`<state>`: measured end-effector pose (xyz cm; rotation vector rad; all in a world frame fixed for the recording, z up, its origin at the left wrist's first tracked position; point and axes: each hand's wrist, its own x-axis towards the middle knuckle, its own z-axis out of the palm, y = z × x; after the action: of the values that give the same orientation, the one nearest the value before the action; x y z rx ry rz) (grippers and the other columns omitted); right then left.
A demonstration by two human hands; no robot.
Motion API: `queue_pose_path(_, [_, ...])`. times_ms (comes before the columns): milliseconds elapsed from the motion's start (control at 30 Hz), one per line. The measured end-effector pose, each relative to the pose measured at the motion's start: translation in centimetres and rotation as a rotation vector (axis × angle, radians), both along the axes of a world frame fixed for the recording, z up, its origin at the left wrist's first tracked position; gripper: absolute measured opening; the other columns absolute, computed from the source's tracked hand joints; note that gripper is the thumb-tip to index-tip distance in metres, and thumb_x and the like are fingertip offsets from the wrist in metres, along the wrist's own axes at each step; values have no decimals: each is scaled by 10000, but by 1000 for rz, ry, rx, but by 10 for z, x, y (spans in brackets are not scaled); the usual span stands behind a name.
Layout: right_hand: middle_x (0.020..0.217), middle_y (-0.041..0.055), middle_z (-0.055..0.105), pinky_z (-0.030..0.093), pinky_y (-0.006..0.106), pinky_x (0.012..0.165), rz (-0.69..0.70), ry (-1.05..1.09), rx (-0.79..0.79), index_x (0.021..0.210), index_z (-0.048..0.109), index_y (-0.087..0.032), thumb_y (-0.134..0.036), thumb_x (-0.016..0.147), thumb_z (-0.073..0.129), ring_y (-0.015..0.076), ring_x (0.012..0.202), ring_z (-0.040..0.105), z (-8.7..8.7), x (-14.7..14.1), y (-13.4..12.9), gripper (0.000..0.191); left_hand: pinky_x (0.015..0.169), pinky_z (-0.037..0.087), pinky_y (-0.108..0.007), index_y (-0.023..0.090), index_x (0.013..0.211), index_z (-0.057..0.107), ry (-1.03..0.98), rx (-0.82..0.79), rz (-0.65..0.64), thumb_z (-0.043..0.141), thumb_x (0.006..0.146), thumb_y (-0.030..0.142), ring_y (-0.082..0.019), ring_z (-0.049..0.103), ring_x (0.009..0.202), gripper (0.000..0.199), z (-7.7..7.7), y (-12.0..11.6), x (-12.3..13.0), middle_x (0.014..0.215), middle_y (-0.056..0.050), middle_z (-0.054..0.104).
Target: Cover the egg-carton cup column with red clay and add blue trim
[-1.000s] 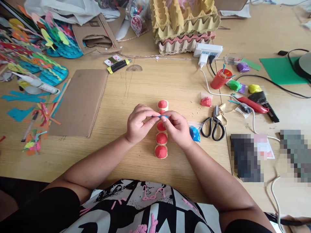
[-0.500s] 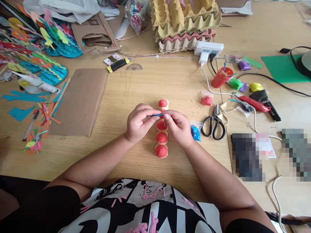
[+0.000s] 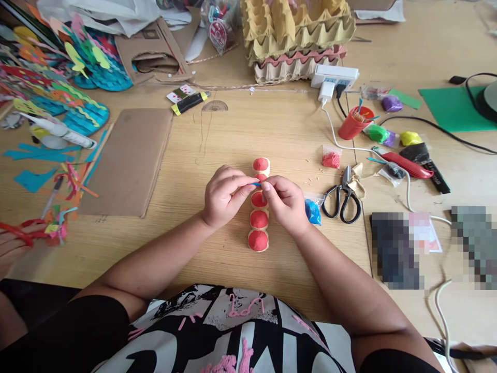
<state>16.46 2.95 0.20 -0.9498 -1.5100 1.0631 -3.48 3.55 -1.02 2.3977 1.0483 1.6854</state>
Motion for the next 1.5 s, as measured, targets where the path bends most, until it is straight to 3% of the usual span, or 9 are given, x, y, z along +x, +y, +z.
queue_pose_path(400, [755,13,714,554,307,663,23,31,-21,839,713,-242,-745,1055,767,161,684,618,0,-1,-1,550,859,565,-348,260,1186,804,-28,-11,-41,784,1095,212,-170,698,887,104,0,1,1,1020,-17,831])
queue_pose_path(700, [749,7,710,568,312,659,17,16,-47,877,744,-248,-802,1015,776,163,671,616,-1,-1,1,572,858,580,-377,279,1170,847,26,-80,30,778,1115,359,-188,701,868,119,-6,1,-3,978,-28,827])
queue_pose_path(867, [746,5,712,556,297,640,18,47,-72,852,745,-240,-788,985,824,152,656,608,-1,-2,2,569,881,594,-372,275,1272,834,16,-84,-17,789,1111,325,-180,731,902,174,-5,1,-2,1045,-33,855])
queue_pose_path(1067, [720,-3,684,568,308,655,3,63,-67,855,730,-245,-787,999,810,159,666,616,-2,0,2,567,888,621,-339,265,1211,842,-94,-109,-64,798,1097,231,-162,780,959,126,0,0,1,1082,-29,882])
queue_pose_path(1167, [781,-4,709,618,325,698,36,87,-54,957,753,-258,-763,987,842,163,693,650,-4,0,2,514,876,622,-345,272,1181,855,-111,-134,-71,810,1098,293,-164,782,943,96,0,1,0,1059,-26,880])
queue_pose_path(1333, [1047,28,804,693,348,761,40,136,6,1137,775,-307,-687,941,932,172,797,737,-10,-2,3,455,845,636,-342,272,1159,866,-112,-123,-44,788,1115,373,-165,782,919,134,-1,2,-1,1018,-29,875])
queue_pose_path(1500, [1062,55,870,737,427,895,2,112,2,1078,840,-299,-681,932,943,236,957,832,-11,-3,3,421,868,627,-361,273,1118,859,-96,-148,-50,743,1142,406,-173,765,918,178,-2,2,-2,1019,-33,872])
